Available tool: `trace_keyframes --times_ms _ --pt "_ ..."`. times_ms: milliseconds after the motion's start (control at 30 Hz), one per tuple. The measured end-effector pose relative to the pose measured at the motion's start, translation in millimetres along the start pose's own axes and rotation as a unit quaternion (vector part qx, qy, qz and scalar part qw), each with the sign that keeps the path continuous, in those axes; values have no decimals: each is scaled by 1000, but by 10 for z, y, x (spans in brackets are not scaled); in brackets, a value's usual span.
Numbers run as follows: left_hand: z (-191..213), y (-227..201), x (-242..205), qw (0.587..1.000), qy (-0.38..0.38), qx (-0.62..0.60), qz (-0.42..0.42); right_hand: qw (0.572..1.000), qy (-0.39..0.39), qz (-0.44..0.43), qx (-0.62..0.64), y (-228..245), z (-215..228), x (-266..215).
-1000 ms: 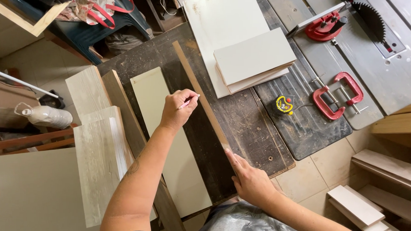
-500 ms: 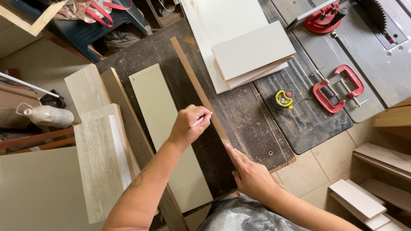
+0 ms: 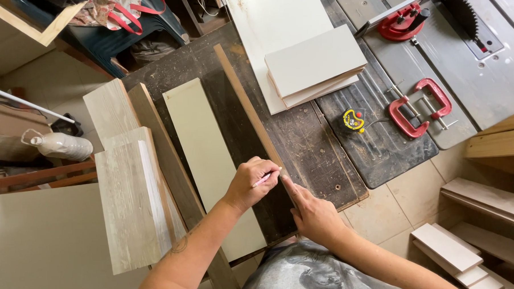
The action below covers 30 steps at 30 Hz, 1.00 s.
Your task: The person is organizing and checking various wooden boards on a workbench, inspecting their surfaces and marking them with a pencil.
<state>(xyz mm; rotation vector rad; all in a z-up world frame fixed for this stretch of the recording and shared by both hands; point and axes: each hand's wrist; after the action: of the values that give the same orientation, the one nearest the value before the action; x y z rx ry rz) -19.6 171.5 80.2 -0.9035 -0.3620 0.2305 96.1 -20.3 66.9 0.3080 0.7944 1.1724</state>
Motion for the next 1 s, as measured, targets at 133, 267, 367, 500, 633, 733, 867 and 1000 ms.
trace_keyframes --times_ms 133,267,367,500,633,733,867,1000 --pt "150 -188 -110 994 -71 -54 58 1000 -10 4 -17 -89 -113 11" --pt "79 267 -485 980 -165 59 94 999 9 -8 -36 -37 -62 -2" --pt "-139 733 -861 918 -155 258 259 999 -6 4 -44 -53 -80 10" --pt "-380 813 -1011 867 -161 328 340 998 2 -13 -56 -73 -80 -2" --pt "-360 518 -858 855 -162 248 425 995 19 -37 -87 69 66 -41" --pt "-461 648 -885 855 -188 228 426 995 12 -37 -92 27 26 -34" --pt "-482 678 -875 853 -207 220 426 994 18 -35 -106 -27 -19 -20" --pt "-486 707 -874 841 -185 257 438 994 28 -21 -105 38 64 -43"
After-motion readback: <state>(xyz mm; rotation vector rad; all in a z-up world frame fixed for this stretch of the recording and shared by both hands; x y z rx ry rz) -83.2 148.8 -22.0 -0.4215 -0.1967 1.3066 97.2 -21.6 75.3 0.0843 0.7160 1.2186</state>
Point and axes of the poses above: each hand's wrist, its own x-axis towards the middle knuckle, its own z-axis out of the back of the hand, y = z × x, and after that the axes turned 5 degrees about y, right-handed
